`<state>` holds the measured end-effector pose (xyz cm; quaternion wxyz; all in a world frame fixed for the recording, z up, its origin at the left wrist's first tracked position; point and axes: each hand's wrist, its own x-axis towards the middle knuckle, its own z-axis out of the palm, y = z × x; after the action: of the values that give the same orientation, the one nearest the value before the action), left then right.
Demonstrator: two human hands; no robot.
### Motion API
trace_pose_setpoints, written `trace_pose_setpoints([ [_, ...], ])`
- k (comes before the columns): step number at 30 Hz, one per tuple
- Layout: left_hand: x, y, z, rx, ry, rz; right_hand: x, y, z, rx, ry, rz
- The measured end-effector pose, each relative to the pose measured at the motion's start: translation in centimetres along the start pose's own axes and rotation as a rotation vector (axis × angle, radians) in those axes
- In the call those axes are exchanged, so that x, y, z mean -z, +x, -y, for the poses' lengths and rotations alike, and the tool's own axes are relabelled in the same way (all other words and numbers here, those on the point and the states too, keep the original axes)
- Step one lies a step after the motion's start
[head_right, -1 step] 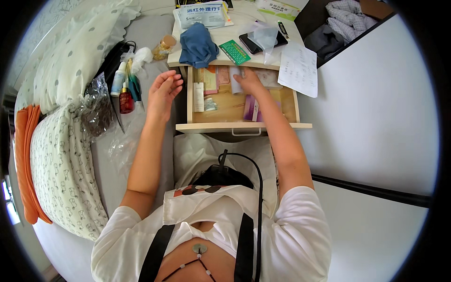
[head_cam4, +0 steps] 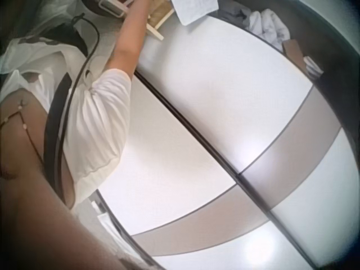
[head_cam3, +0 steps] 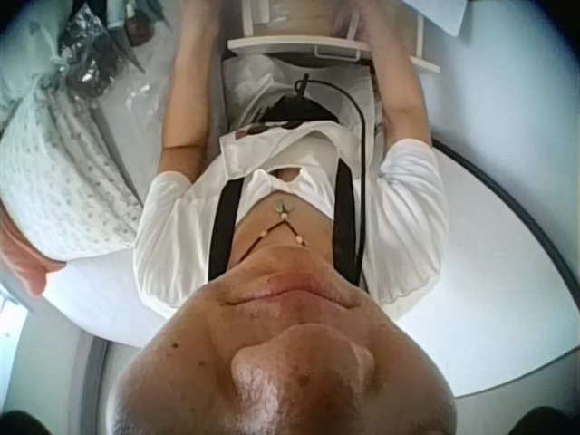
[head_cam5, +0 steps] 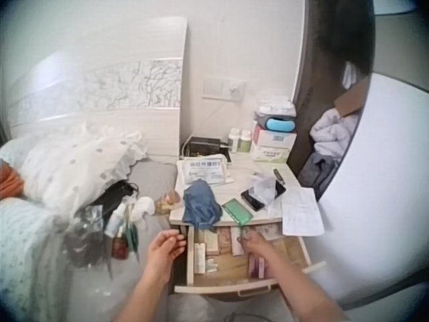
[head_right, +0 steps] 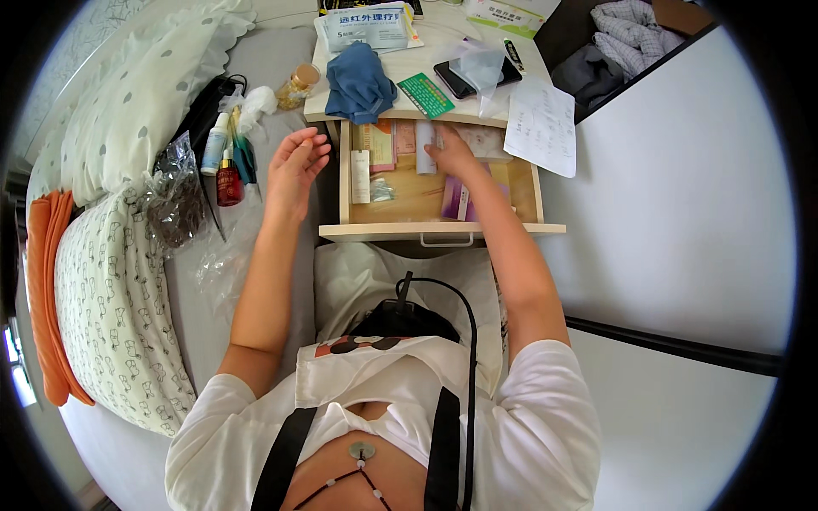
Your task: The person sorts various items in a nightstand drawer, including medical packets, a blue cloth, a phone, and small bottles, by moving them between the drawer, the top of the nightstand, and the bed.
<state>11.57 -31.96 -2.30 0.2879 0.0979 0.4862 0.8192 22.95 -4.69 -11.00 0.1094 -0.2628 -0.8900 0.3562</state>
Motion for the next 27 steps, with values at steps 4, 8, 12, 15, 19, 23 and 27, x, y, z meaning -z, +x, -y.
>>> trace_pose_setpoints([
  [4, 0.0, -0.1, -0.1, -0.006, -0.001, -0.001, 1.6, -3.0, 2.3, -0.009, -0.223, 0.086],
  [8, -0.1, -0.1, 0.0, 0.006, 0.004, 0.0, 2.7, -4.6, 4.5, -0.024, -0.252, 0.108],
  [12, 0.0, 0.0, 0.3, 0.009, -0.01, 0.016, 2.3, -2.5, 5.4, -0.073, -0.342, 0.026],
  [15, -0.1, 0.1, 0.2, 0.01, -0.006, 0.017, 0.9, -0.2, 5.6, -0.177, -0.444, 0.051],
  [19, -0.4, 0.0, -0.3, 0.004, -0.01, 0.019, -0.3, 0.6, 5.2, -0.161, -0.555, 0.055],
  [23, -0.1, 0.0, 0.1, -0.006, -0.018, 0.015, -0.3, -0.5, 6.1, -0.123, -0.615, 0.249],
  [27, 0.0, 0.0, 0.1, -0.005, -0.018, 0.021, -0.1, -3.2, 7.2, -0.019, -0.641, 0.246],
])
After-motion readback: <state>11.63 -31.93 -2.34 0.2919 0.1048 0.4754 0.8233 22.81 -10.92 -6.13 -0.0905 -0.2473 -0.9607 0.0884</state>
